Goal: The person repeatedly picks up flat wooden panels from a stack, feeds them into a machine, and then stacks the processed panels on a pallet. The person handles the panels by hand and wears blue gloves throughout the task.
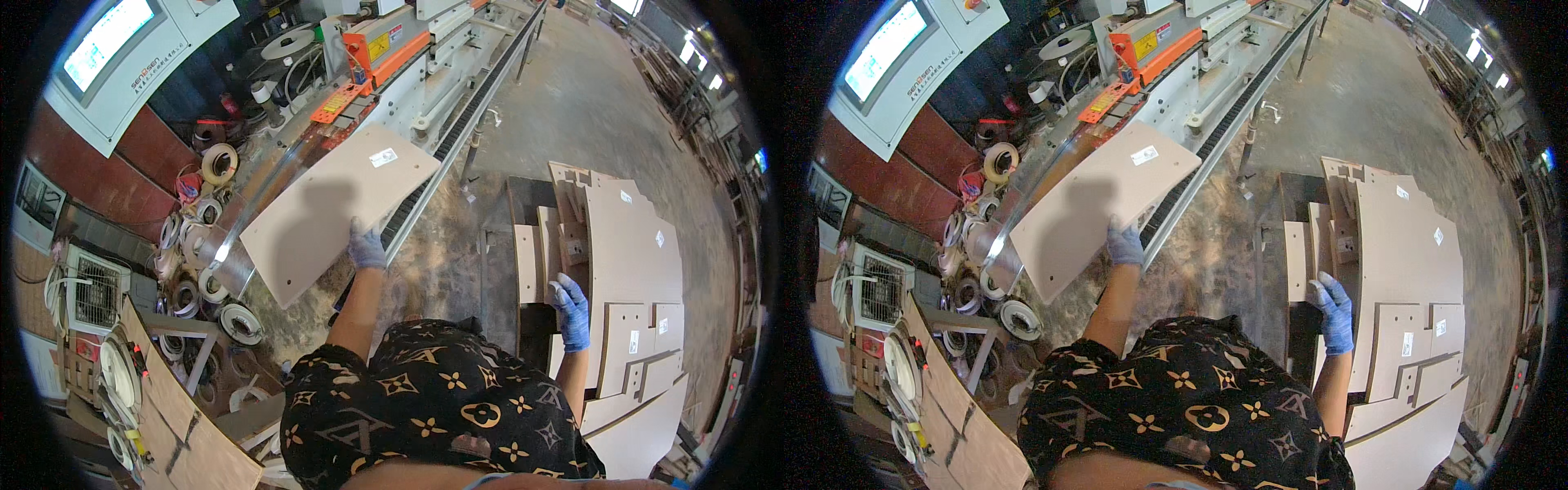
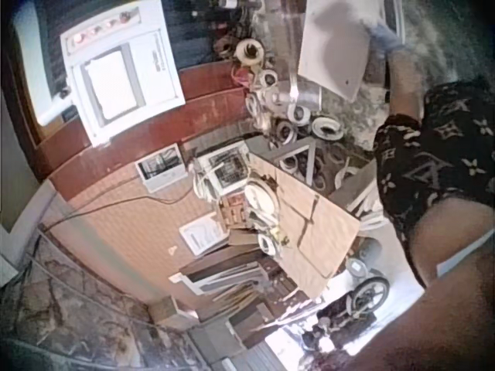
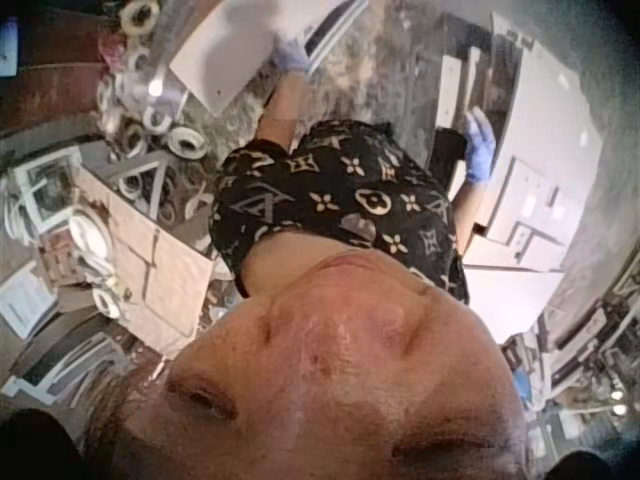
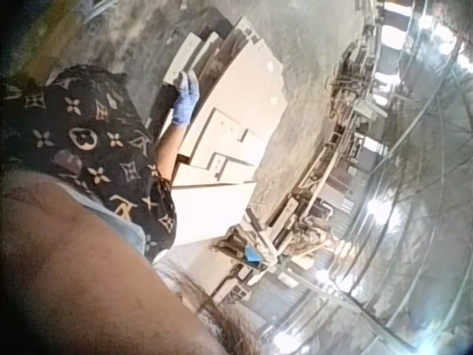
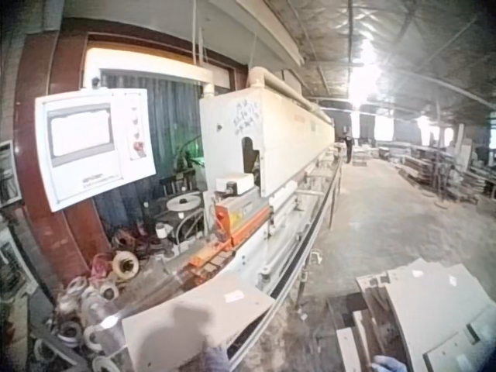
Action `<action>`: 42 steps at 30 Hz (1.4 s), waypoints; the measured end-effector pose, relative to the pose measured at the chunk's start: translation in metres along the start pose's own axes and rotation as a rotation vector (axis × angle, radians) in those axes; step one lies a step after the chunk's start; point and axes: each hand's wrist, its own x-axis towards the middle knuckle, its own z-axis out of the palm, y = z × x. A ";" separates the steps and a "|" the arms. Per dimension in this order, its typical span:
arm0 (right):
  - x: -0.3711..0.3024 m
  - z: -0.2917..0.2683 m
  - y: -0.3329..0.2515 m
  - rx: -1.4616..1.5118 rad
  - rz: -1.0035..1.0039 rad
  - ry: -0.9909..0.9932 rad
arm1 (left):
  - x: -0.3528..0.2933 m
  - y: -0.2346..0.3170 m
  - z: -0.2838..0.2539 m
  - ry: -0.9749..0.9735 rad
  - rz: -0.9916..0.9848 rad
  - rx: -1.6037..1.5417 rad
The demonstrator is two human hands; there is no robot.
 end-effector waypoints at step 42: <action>-0.225 -0.071 0.004 -0.778 0.474 1.561 | 0.025 -0.192 0.160 -1.055 -0.677 0.722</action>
